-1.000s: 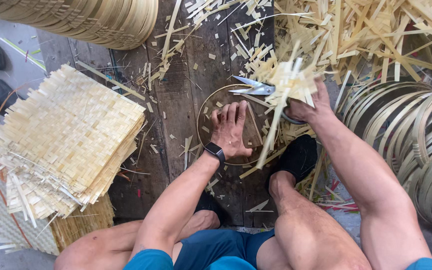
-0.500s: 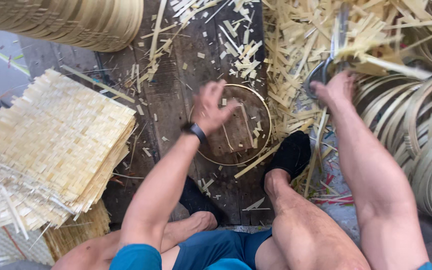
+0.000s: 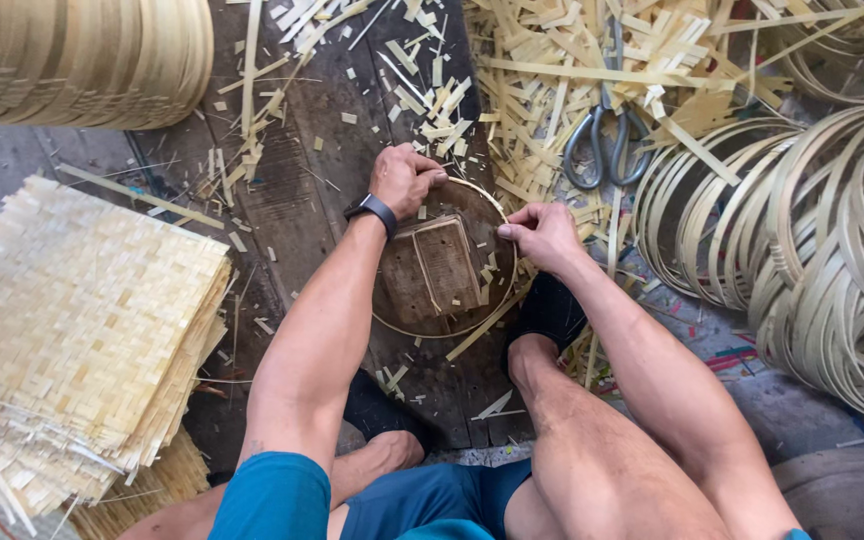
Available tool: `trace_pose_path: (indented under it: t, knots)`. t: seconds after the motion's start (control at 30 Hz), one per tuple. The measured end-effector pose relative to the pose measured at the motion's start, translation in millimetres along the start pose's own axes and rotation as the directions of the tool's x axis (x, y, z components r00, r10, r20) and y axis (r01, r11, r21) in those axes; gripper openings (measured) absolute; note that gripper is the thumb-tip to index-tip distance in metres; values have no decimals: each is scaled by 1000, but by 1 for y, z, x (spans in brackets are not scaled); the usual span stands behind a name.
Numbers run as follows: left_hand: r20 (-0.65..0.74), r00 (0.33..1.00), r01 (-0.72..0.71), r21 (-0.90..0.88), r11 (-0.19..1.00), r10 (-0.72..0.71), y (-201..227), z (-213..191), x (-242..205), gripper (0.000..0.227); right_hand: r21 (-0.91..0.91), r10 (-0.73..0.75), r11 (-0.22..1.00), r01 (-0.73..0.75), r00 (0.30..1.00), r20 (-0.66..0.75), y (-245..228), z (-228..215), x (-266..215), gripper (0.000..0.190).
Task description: The person places a woven bamboo mat over a circular wooden form, then uses shears to trim the excess matting around the edge. The finished circular base is stacked with others, and the process repeats with new mats.
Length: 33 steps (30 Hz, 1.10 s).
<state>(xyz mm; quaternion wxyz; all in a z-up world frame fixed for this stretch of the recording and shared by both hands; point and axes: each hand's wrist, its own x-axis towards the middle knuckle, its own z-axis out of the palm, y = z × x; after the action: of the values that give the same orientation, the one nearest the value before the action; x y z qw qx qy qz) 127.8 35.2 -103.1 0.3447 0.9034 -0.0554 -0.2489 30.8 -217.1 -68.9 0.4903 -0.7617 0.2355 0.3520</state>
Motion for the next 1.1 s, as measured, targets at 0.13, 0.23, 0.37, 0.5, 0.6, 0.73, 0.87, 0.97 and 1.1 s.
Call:
trace_pose_path:
  t: [0.13, 0.23, 0.37, 0.5, 0.6, 0.73, 0.87, 0.97, 1.1]
  knots:
    - [-122, 989, -76, 91, 993, 87, -5, 10, -10, 9, 108, 59, 992, -62, 998, 31, -2, 2, 6, 18]
    - [-155, 987, -44, 53, 998, 51, 0, 10, -20, 12, 26, 51, 998, -51, 999, 6, -3, 0, -1, 21]
    - [-418, 906, -50, 50, 997, 67, -15, -6, -54, 16, -50, -14, 999, 14, 1000, -6, 11, 1, -15, 34]
    - [-278, 881, 373, -85, 924, -382, -63, -34, -124, 22, 167, -14, 986, -7, 993, 121, 35, 8, -22, 30]
    - [-162, 839, 424, -404, 811, -520, -91, -28, -144, 22, 209, -10, 978, -11, 995, 101, 47, 12, -19, 27]
    - [-138, 796, 481, -447, 754, -589, -108, -18, -142, 22, 216, -3, 976, -26, 991, 132, 49, 9, -14, 23]
    - [-197, 780, 454, -474, 754, -593, -107, -9, -142, 20, 228, 4, 973, -27, 995, 98, 39, 11, -22, 20]
    - [-226, 770, 459, -454, 764, -597, -98, -13, -136, 21, 243, 8, 970, -20, 999, 50, 20, 4, -30, 21]
    - [-34, 769, 334, -830, 447, -638, -85, -16, -152, 27, 689, -101, 724, -38, 982, 160, 12, -10, -48, 25]
